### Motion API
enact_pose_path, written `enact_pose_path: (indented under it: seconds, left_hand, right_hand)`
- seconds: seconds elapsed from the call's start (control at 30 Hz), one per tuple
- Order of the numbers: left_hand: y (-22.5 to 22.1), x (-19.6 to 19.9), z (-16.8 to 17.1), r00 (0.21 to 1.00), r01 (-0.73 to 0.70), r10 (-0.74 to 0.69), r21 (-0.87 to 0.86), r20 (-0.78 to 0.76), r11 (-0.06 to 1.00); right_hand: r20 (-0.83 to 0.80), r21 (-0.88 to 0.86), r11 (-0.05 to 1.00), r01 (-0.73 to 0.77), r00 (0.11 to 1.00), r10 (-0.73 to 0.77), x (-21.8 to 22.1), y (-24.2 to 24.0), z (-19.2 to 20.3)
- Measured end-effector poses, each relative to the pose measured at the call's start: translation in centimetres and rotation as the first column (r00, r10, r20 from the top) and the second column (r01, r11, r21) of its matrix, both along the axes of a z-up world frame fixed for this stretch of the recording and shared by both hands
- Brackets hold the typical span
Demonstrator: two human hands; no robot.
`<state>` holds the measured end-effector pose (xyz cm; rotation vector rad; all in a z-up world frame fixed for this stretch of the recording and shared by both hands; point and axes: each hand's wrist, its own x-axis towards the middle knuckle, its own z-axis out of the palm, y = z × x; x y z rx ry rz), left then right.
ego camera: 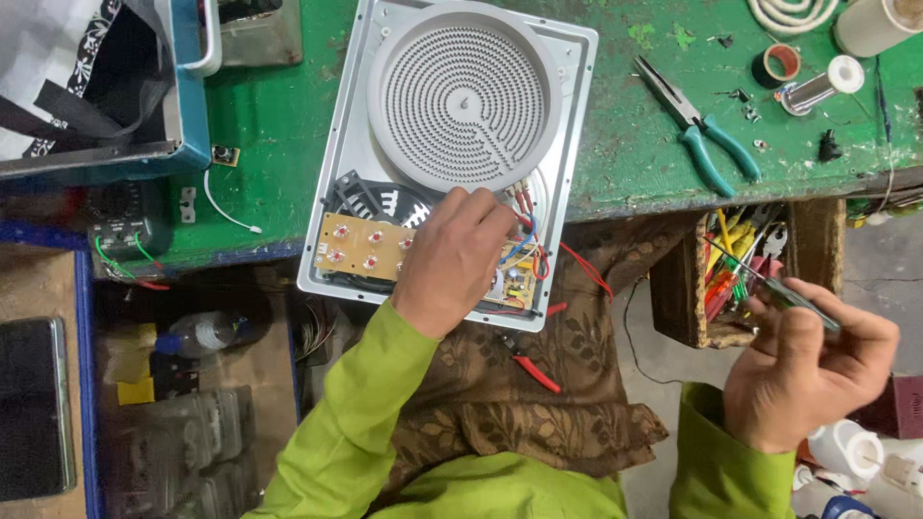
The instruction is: The person solders and adjusts wires on the internal circuit board of an induction cooker using a soldering iron and pliers.
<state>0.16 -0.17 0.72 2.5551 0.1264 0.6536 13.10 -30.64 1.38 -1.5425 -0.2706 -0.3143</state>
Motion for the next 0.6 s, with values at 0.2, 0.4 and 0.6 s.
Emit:
enact_pose_path:
  seconds: [0.2,0.4,0.6]
  left_hand:
    - [0.0,0.2,0.7,0.999,0.037,-0.037,0.019,-0.009,0.999]
    - [-0.3,0.3,0.7,0.996,0.020,-0.015,0.050,-0.087,0.999]
    - [-0.4,0.7,1.9,0.990,0.009,0.003,0.082,-0.143,0.997]
  right_hand:
    - [-0.032,-0.050,0.999,0.020,0.999,-0.021,0.4,-2.0,-0.5]
    - [-0.114,-0.100,0.993,0.067,0.990,-0.078,0.7,-2.3,-0.9]
    - [-0.101,-0.138,0.990,0.023,0.994,-0.037,2.5,-4.6,-3.6]
